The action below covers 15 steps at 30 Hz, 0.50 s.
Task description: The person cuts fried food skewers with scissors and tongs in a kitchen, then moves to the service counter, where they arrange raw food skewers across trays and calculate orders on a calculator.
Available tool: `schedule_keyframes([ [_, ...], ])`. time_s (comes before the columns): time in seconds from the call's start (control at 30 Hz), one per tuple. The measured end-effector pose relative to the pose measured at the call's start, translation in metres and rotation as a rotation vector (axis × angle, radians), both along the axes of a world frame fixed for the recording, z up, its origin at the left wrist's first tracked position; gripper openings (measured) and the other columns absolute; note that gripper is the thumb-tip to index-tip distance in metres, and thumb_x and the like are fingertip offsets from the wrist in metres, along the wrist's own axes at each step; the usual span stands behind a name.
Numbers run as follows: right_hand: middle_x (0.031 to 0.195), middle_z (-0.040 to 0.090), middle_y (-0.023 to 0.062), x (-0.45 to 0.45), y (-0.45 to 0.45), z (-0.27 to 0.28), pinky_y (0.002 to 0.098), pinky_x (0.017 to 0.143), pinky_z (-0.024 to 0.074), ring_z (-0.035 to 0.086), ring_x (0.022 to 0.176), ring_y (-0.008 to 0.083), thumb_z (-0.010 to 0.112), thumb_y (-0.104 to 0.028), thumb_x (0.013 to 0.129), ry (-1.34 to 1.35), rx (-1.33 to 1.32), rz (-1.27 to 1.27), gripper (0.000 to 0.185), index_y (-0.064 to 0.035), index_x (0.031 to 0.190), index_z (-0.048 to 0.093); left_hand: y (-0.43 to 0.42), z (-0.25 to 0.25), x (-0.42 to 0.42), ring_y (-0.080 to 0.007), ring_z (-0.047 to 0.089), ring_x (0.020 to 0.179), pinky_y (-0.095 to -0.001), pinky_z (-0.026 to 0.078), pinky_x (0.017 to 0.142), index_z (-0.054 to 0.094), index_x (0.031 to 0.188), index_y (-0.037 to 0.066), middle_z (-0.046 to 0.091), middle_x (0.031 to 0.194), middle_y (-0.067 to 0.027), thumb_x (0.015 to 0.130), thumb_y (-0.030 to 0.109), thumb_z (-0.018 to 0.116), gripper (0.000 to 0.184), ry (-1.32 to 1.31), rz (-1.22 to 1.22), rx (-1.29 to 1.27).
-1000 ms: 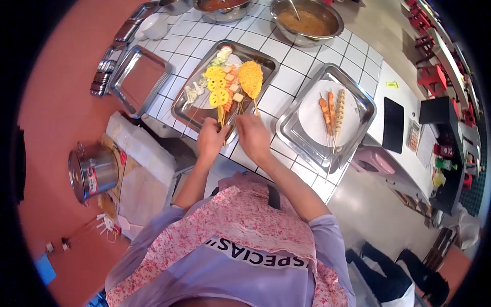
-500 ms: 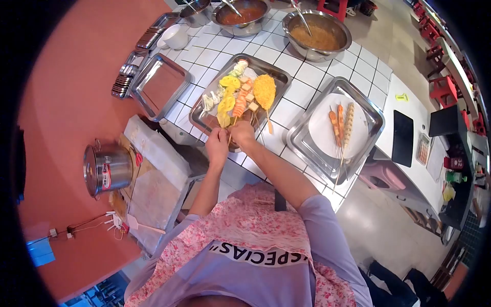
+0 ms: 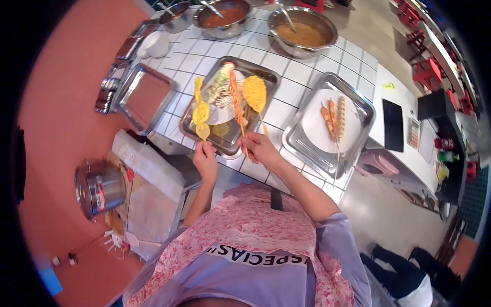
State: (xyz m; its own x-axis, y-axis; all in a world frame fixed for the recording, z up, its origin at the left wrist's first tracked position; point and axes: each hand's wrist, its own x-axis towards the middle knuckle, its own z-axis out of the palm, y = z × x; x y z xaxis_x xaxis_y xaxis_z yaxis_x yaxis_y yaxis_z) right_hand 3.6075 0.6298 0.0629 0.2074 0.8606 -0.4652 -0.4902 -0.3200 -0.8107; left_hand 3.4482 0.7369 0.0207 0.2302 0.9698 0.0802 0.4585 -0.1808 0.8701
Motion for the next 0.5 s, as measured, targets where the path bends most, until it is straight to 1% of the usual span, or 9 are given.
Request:
schedule_keyframes([
  [0.03,0.066,0.048,-0.0036,0.006,-0.013,0.002,0.0194,0.039,0.0247,0.034,0.044,0.0045,0.044,-0.018,0.096,-0.111,-0.009,-0.027,0.019,-0.0045,0.094,0.057,-0.002,-0.006,0.000,-0.0151,0.059,0.061,-0.0296,0.046,0.059,0.058,0.087,0.001,0.061,0.066,-0.0075,0.090,0.013,0.046,0.017,-0.014,-0.015,0.003],
  [0.1,0.064,0.052,0.0000,0.020,-0.047,-0.004,0.0236,0.046,0.0356,0.044,0.049,0.0087,0.046,-0.018,0.094,-0.498,-0.085,-0.131,0.019,-0.0044,0.090,0.059,-0.003,-0.019,0.000,-0.0155,0.061,0.064,-0.0305,0.048,0.060,0.058,0.089,0.002,0.062,0.067,-0.0074,0.090,0.012,0.047,0.015,0.063,-0.051,0.014],
  [0.13,0.063,0.054,0.0025,0.030,-0.067,0.001,0.0261,0.048,0.0388,0.048,0.050,0.0119,0.047,-0.017,0.093,-0.741,-0.149,-0.188,0.018,-0.0043,0.089,0.059,-0.006,-0.021,0.002,-0.0221,0.060,0.062,-0.0350,0.046,0.058,0.059,0.087,0.005,0.062,0.069,-0.0100,0.089,0.018,0.048,0.017,0.110,-0.072,0.013],
  [0.17,0.063,0.056,0.0050,0.038,-0.087,0.008,0.0286,0.051,0.0420,0.052,0.052,0.0150,0.048,-0.017,0.092,-0.982,-0.224,-0.231,0.017,-0.0043,0.088,0.060,-0.007,-0.035,0.004,-0.0230,0.060,0.063,-0.0351,0.046,0.059,0.059,0.088,0.006,0.062,0.070,-0.0104,0.089,0.018,0.048,0.016,0.127,-0.067,0.035],
  [0.23,0.073,0.061,0.0181,0.054,-0.126,0.007,0.0426,0.061,0.0464,0.060,0.069,0.0364,0.052,-0.016,0.088,-1.285,-0.371,-0.340,0.015,-0.0045,0.087,0.061,-0.010,-0.045,0.007,-0.0277,0.060,0.065,-0.0384,0.046,0.061,0.060,0.088,0.007,0.062,0.072,-0.0122,0.089,0.021,0.048,0.018,0.121,-0.116,0.042],
  [0.27,0.075,0.062,0.0187,0.063,-0.139,0.003,0.0445,0.063,0.0466,0.061,0.072,0.0368,0.053,-0.018,0.087,-1.378,-0.613,-0.246,0.015,-0.0048,0.085,0.060,-0.011,-0.044,0.012,-0.0295,0.060,0.067,-0.0396,0.046,0.061,0.060,0.088,0.007,0.062,0.074,-0.0125,0.089,0.023,0.049,0.019,0.209,-0.143,0.058],
  [0.37,0.073,0.062,0.0206,0.084,-0.172,-0.031,0.0493,0.064,0.0476,0.062,0.070,0.0382,0.051,-0.019,0.084,-1.364,-0.818,-0.188,0.017,-0.0055,0.080,0.061,-0.010,-0.019,0.010,-0.0343,0.059,0.073,-0.0430,0.045,0.063,0.061,0.085,0.007,0.061,0.080,-0.0132,0.090,0.027,0.049,0.024,0.440,-0.212,0.124],
  [0.43,0.072,0.063,0.0199,0.092,-0.181,-0.041,0.0488,0.065,0.0482,0.062,0.070,0.0380,0.052,-0.021,0.083,-1.374,-0.860,-0.174,0.019,-0.0057,0.079,0.063,-0.009,0.003,0.016,-0.0366,0.058,0.077,-0.0448,0.045,0.064,0.061,0.084,0.007,0.061,0.085,-0.0135,0.090,0.030,0.049,0.028,0.500,-0.337,0.180],
  [0.5,0.073,0.063,0.0193,0.097,-0.180,-0.039,0.0485,0.065,0.0486,0.062,0.070,0.0367,0.053,-0.023,0.083,-1.334,-0.823,-0.131,0.021,-0.0057,0.080,0.063,-0.002,0.002,0.010,-0.0360,0.059,0.082,-0.0437,0.046,0.069,0.064,0.087,0.008,0.060,0.089,-0.0143,0.091,0.034,0.047,0.031,0.587,-0.269,0.148],
])
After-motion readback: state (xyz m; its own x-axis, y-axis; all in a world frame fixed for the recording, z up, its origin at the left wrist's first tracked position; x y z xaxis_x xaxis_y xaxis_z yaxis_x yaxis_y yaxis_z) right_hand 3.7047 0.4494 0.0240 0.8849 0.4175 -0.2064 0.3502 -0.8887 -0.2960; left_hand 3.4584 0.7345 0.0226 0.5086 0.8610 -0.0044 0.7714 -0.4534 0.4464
